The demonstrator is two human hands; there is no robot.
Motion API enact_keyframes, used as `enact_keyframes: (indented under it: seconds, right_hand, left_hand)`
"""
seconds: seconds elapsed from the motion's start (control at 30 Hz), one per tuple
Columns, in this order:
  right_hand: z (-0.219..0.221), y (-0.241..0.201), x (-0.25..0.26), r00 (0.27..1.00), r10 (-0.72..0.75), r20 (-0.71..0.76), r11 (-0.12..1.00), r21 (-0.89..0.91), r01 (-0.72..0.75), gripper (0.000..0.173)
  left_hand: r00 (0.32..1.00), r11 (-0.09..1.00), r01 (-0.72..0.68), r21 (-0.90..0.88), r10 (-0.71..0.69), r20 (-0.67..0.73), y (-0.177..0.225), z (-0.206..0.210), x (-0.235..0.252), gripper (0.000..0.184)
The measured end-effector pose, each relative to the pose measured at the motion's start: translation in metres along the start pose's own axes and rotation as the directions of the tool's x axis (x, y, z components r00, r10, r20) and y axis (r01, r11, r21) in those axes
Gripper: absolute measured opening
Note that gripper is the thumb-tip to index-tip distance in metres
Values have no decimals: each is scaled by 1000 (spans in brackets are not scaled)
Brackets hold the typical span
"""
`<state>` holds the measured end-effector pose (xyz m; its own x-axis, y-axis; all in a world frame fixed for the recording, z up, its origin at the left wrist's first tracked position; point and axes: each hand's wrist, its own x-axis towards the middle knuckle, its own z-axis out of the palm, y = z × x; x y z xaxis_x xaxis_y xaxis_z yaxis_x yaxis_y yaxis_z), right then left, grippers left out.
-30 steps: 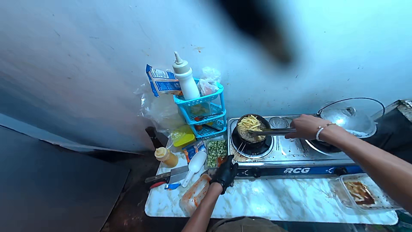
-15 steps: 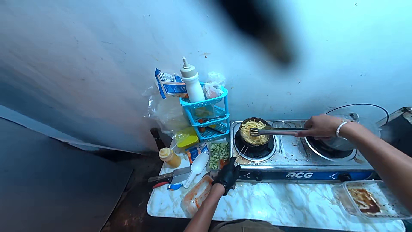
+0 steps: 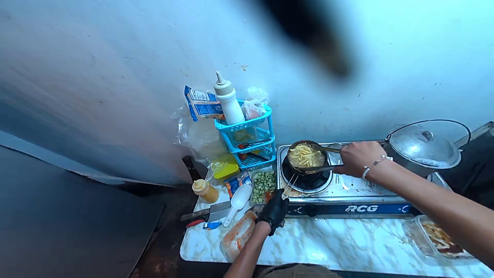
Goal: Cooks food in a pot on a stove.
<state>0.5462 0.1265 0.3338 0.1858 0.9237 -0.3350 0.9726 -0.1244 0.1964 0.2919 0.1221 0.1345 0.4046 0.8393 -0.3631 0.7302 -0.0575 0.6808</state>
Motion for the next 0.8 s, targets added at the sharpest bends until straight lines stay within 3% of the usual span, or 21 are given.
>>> enact_keyframes:
  seconds: [0.23,0.33,0.53,0.8]
  right_hand:
    - [15,-26,6,998,-52,36,997,-63,54,35]
    - [14,-21,5,996,-70,64,996,-55,73,35]
    - [14,26,35,995,-75,72,992,108,67,50]
    - [38,94,76,969,-121,215,904,427,19,59]
  left_hand:
    - [1000,1000,10,2,-10,-7,3,0,-2,52]
    - [1000,1000,6,-4,-6,-5,2,1,-2,52]
    - [1000,1000,1,-7,-1,-10,1,2,-2,52]
    - [1000,1000,4,4,-4,-4,3,1,0,52]
